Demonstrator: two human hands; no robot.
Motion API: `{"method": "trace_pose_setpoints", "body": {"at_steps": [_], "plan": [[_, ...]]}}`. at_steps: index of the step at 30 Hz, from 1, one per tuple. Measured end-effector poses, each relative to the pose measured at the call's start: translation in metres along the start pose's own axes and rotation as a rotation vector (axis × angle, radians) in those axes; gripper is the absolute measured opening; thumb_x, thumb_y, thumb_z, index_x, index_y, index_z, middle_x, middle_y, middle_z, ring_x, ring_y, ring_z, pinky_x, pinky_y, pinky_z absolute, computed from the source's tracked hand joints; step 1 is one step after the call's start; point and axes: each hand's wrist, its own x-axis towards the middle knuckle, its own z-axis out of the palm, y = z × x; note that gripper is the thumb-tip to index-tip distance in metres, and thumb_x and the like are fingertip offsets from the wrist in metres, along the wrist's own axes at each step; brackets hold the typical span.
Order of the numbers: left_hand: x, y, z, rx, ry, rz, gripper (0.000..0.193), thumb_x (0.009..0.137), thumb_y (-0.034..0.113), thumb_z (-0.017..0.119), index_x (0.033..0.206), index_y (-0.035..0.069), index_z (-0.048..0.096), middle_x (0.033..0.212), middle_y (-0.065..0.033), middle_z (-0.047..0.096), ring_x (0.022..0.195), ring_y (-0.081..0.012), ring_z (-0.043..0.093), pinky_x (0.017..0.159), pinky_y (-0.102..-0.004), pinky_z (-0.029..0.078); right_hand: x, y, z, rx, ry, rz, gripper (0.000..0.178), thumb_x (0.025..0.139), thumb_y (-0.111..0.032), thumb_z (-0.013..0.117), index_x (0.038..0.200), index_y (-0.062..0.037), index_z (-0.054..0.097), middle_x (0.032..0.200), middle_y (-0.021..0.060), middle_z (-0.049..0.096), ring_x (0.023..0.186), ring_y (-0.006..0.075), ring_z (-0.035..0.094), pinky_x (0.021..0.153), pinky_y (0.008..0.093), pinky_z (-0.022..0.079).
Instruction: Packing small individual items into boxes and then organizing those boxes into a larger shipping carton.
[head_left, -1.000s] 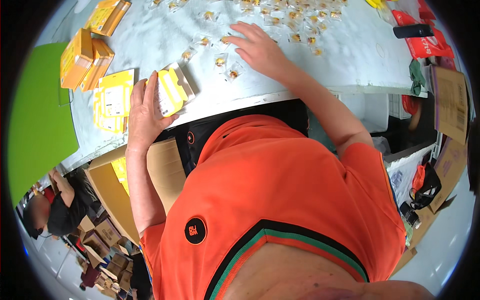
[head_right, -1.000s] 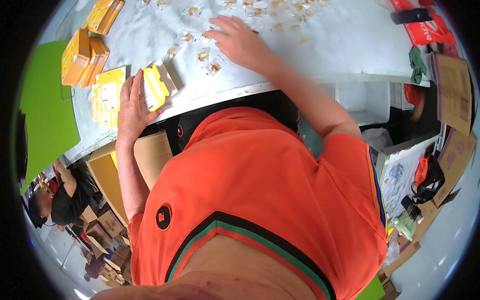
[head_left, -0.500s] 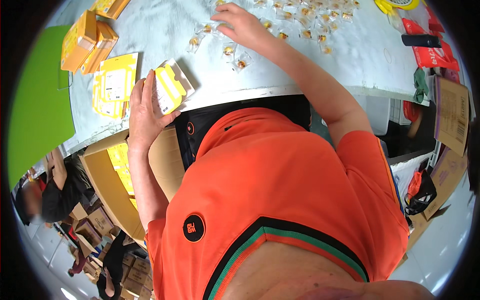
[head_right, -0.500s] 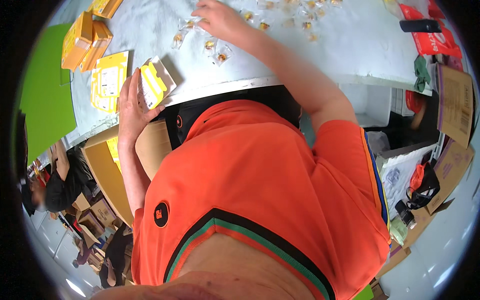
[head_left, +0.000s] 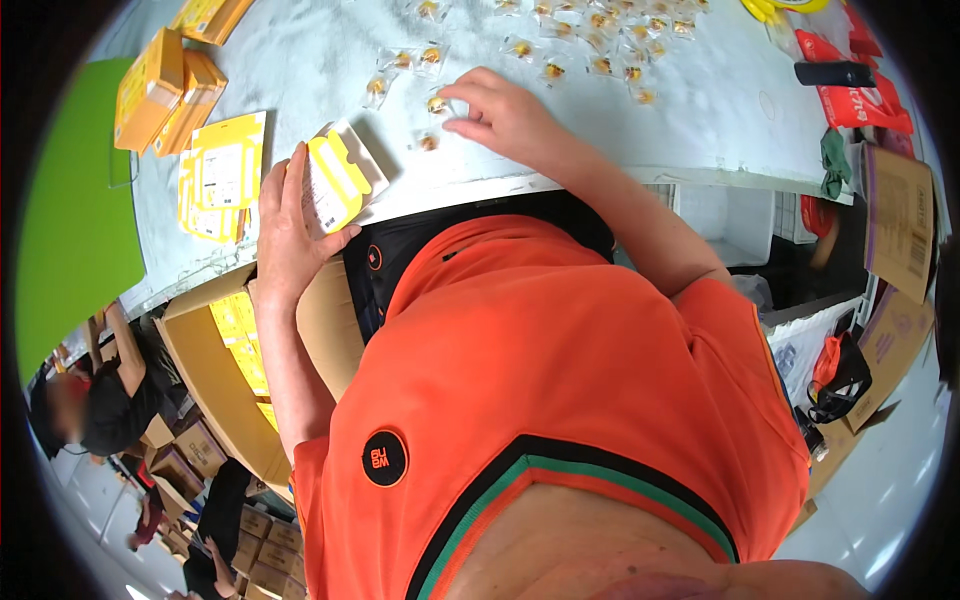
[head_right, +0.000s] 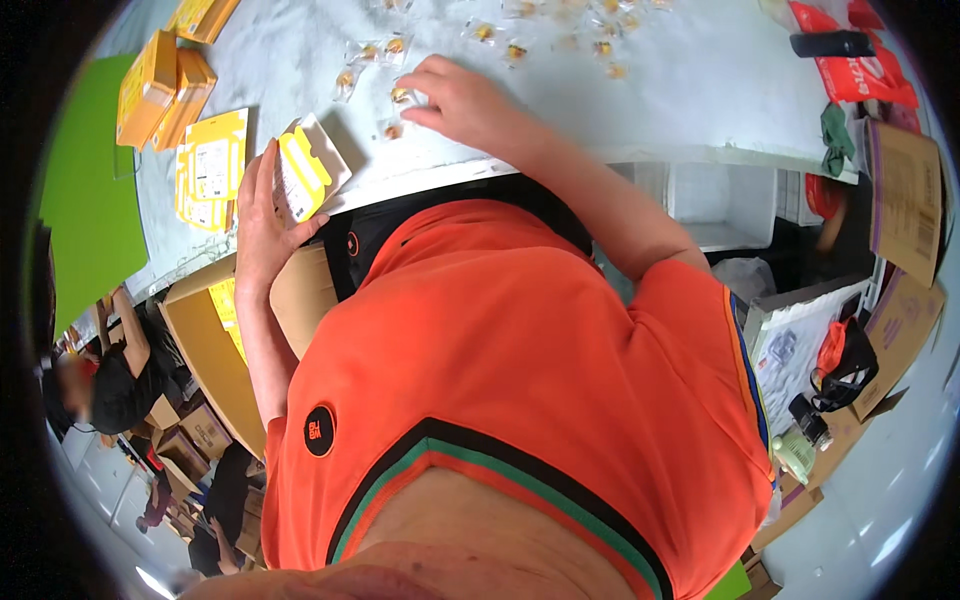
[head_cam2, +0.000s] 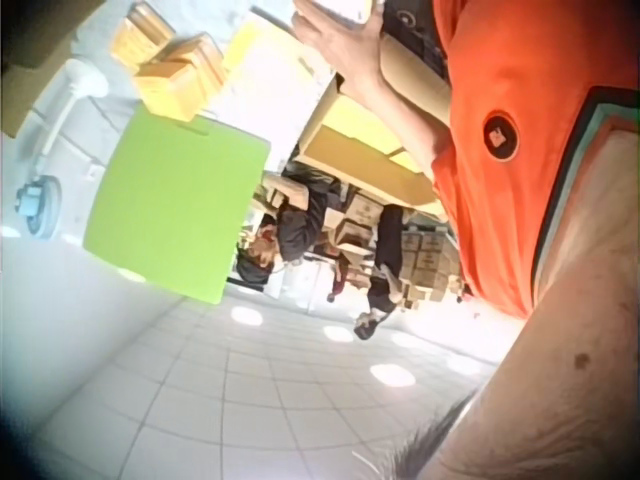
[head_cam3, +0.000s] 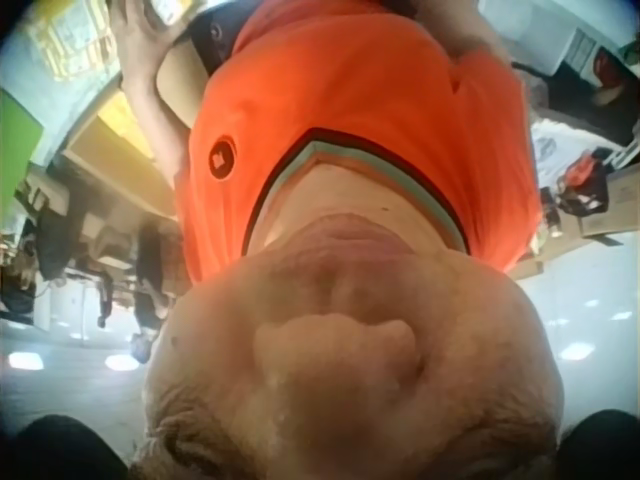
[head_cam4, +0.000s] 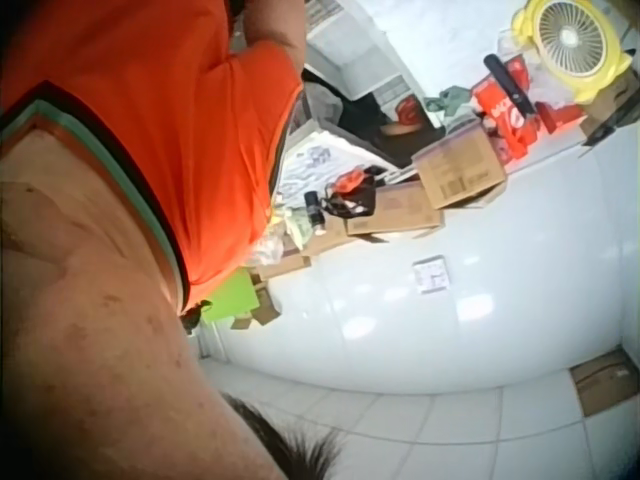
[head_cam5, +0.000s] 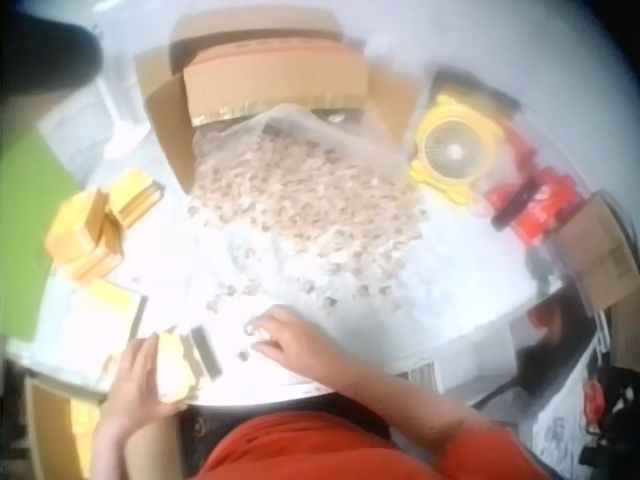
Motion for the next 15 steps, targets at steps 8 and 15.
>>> {"method": "trace_pose_setpoints", "body": {"at_steps": [8, 15], "plan": [[-0.014, -0.006, -0.005, 0.008, 0.025, -0.058, 0.118, 0.061, 0.014, 0.096, 0.160, 0.017, 0.034, 0.150, -0.0174, 0.047, 0.137, -0.0380, 0.047, 0.115, -0.0480, 0.042, 0.024, 0.055, -0.047, -0.766, 0.142, -0.249, 0.027, 0.084, -0.014, 0.076, 0.111, -0.0122, 0.073, 0.104, 0.0043, 0.069, 0.096, 0.0256, 0.066, 0.087, 0.0412, 0.052], [-0.020, -0.010, -0.005, 0.029, 0.016, -0.088, 0.117, 0.062, 0.016, 0.097, 0.160, 0.017, 0.033, 0.151, -0.0202, 0.043, 0.139, -0.0380, 0.044, 0.116, -0.0466, 0.044, 0.023, 0.041, -0.015, -0.686, 0.023, -0.288, 0.024, 0.085, -0.014, 0.075, 0.108, -0.0103, 0.073, 0.102, 0.0051, 0.069, 0.093, 0.0258, 0.066, 0.083, 0.0414, 0.052]]}}
